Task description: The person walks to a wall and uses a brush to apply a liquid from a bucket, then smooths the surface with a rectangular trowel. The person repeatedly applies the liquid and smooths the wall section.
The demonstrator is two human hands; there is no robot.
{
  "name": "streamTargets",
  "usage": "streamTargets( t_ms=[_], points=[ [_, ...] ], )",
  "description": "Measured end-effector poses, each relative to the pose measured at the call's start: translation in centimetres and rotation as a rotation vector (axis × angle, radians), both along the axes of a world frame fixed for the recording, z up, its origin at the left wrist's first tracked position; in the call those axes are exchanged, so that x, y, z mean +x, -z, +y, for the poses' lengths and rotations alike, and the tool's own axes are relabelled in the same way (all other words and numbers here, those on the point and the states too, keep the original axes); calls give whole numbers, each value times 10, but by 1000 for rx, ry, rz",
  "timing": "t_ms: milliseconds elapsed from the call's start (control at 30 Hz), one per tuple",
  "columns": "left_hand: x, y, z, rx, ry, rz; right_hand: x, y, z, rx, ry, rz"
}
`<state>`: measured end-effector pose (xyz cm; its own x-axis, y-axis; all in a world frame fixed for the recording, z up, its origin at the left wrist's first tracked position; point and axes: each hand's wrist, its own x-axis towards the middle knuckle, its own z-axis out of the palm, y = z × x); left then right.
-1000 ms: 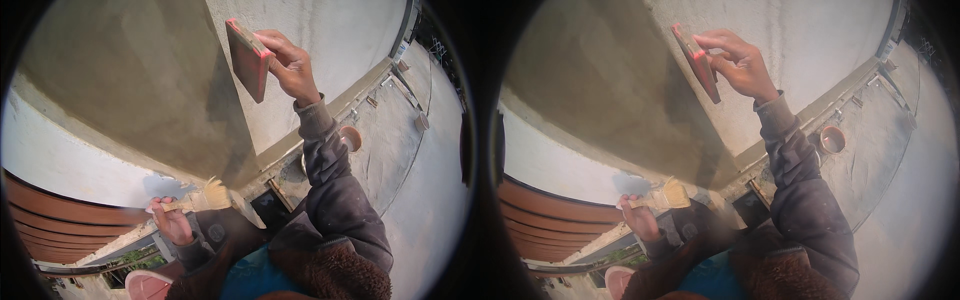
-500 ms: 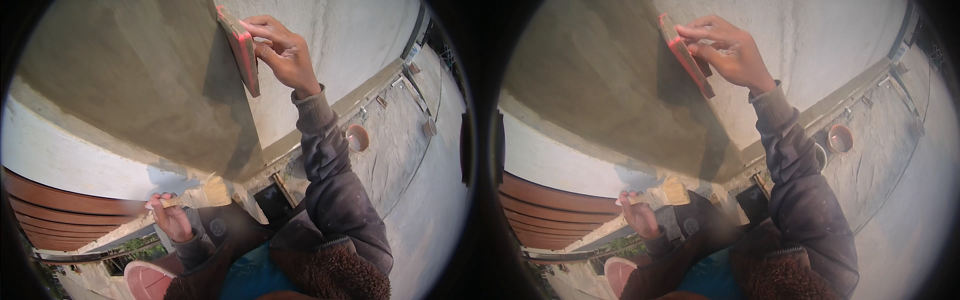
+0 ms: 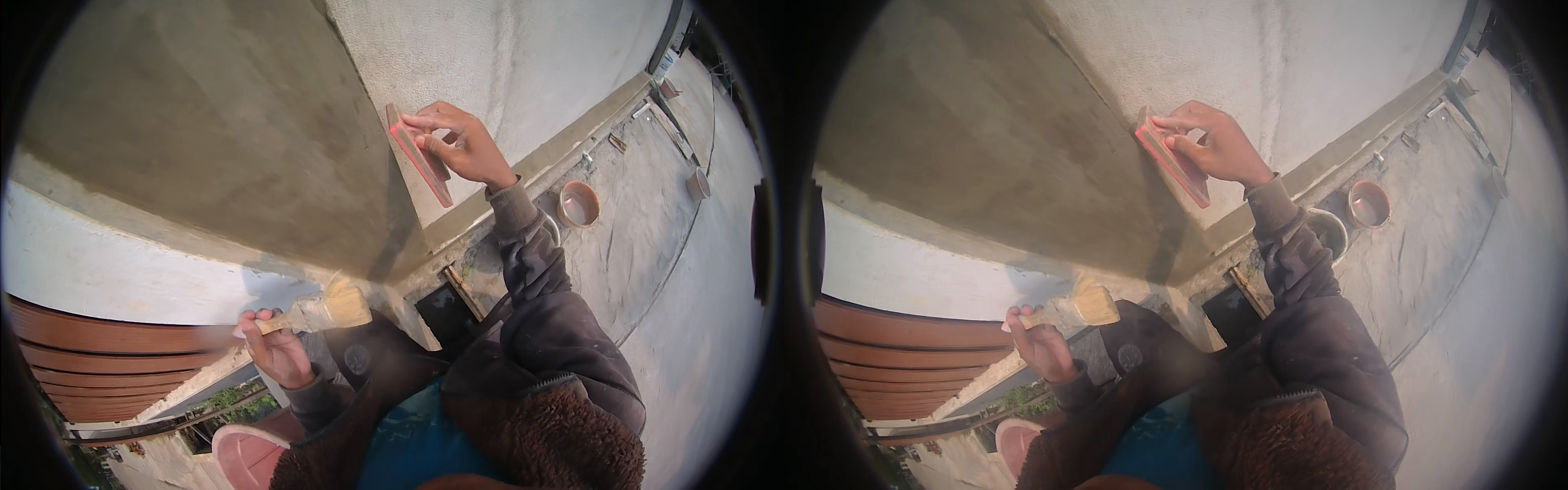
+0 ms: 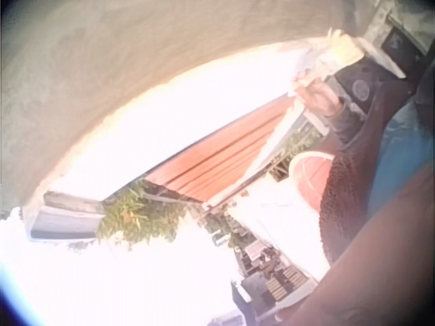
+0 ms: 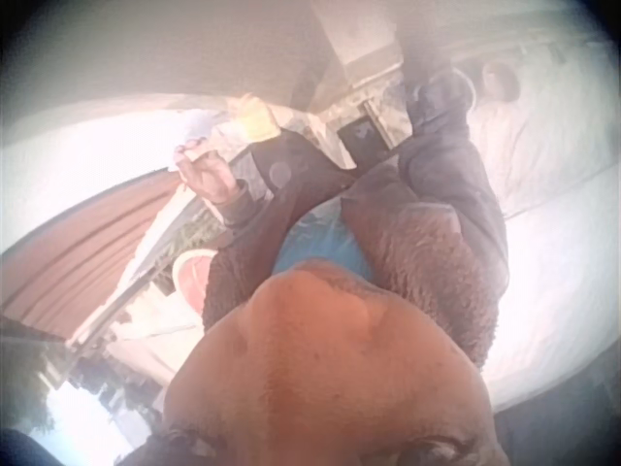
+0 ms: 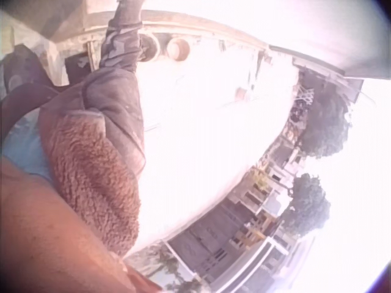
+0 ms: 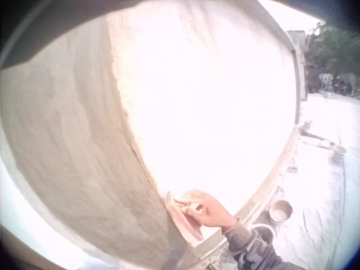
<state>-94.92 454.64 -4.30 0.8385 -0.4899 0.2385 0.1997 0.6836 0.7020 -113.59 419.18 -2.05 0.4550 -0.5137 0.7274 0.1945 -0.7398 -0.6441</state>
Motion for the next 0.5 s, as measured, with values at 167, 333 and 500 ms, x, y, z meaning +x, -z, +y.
streamTargets(
  t_ms=[167, 333, 500],
  points=[
    [2, 7, 1, 6, 3, 14, 18, -100, 41, -484, 599, -628],
    [0, 3, 1, -6, 59, 4, 53, -171, 29, -803, 670, -661],
    [2, 5, 8, 20, 22, 52, 69, -121, 48, -692, 693, -523]
  ],
)
